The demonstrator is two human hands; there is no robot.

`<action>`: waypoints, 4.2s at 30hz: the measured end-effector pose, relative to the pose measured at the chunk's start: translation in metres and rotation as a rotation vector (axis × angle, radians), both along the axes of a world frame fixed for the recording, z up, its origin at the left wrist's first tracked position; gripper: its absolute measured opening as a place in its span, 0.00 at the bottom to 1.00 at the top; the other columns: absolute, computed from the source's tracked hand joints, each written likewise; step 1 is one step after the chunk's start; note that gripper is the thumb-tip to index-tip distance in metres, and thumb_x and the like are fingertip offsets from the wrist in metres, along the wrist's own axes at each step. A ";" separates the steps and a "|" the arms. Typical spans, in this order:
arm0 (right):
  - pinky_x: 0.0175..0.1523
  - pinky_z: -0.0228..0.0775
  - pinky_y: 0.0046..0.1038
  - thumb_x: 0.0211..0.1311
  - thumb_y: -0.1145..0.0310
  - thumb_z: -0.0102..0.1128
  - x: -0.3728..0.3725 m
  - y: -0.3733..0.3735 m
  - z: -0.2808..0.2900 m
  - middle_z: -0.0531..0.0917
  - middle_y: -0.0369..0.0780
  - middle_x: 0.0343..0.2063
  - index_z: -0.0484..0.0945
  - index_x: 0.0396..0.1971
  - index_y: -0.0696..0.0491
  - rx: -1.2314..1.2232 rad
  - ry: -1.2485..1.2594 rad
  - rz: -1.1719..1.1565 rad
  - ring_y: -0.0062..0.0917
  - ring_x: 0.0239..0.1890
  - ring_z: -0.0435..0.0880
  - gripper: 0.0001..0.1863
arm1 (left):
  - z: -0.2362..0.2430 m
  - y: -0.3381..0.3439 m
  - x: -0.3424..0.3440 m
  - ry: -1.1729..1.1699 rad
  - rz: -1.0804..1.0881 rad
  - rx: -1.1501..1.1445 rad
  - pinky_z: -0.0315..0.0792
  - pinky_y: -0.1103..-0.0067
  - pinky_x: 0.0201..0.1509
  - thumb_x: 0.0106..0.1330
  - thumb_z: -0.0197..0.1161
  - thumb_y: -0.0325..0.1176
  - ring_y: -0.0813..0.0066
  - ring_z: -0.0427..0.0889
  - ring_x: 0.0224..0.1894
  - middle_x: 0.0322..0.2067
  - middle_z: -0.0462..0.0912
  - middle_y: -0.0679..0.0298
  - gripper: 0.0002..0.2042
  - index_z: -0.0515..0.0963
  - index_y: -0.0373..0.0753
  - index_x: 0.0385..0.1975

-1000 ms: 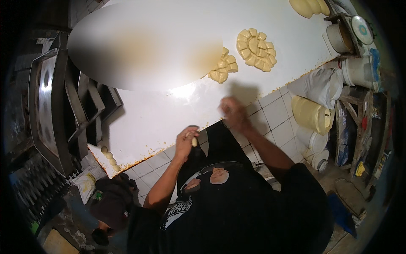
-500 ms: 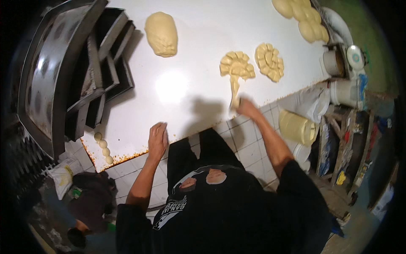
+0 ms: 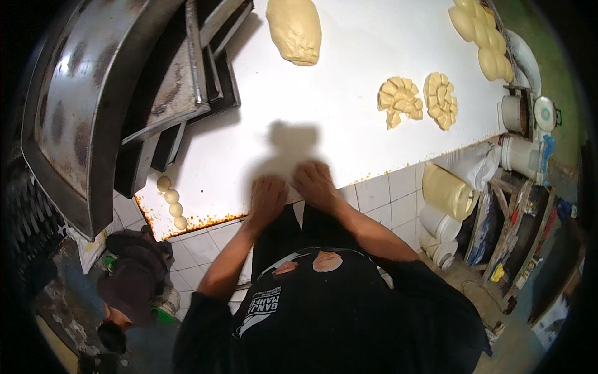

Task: The person moves a stack of metal trays and then uses both hands to roll portions of dough into small, round balls on a white table.

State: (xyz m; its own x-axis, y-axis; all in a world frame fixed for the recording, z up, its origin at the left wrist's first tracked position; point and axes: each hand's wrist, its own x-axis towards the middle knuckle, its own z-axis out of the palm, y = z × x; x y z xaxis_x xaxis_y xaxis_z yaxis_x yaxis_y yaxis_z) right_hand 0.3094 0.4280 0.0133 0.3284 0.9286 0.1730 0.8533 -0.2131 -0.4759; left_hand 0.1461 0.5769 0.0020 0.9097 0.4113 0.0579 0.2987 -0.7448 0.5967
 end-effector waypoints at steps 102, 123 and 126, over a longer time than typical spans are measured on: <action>0.57 0.74 0.47 0.58 0.57 0.76 -0.216 0.324 0.086 0.81 0.56 0.55 0.78 0.54 0.61 0.120 0.080 0.623 0.53 0.52 0.82 0.30 | 0.112 0.174 -0.227 -0.734 1.244 -0.106 0.79 0.68 0.49 0.64 0.74 0.27 0.57 0.85 0.45 0.44 0.83 0.53 0.16 0.79 0.34 0.50; 0.57 0.77 0.44 0.69 0.62 0.64 0.159 -0.070 0.073 0.86 0.54 0.47 0.81 0.50 0.60 -0.035 0.307 -0.682 0.52 0.51 0.85 0.18 | 0.031 -0.037 0.082 -0.186 0.143 -0.052 0.78 0.70 0.50 0.72 0.67 0.33 0.59 0.82 0.50 0.54 0.82 0.53 0.18 0.79 0.35 0.59; 0.58 0.76 0.43 0.66 0.61 0.70 0.213 -0.085 0.095 0.86 0.53 0.48 0.80 0.52 0.60 -0.162 0.306 -0.879 0.50 0.54 0.85 0.22 | 0.046 -0.060 0.141 -0.110 0.113 -0.367 0.79 0.72 0.45 0.75 0.64 0.36 0.64 0.84 0.45 0.50 0.83 0.54 0.17 0.79 0.34 0.58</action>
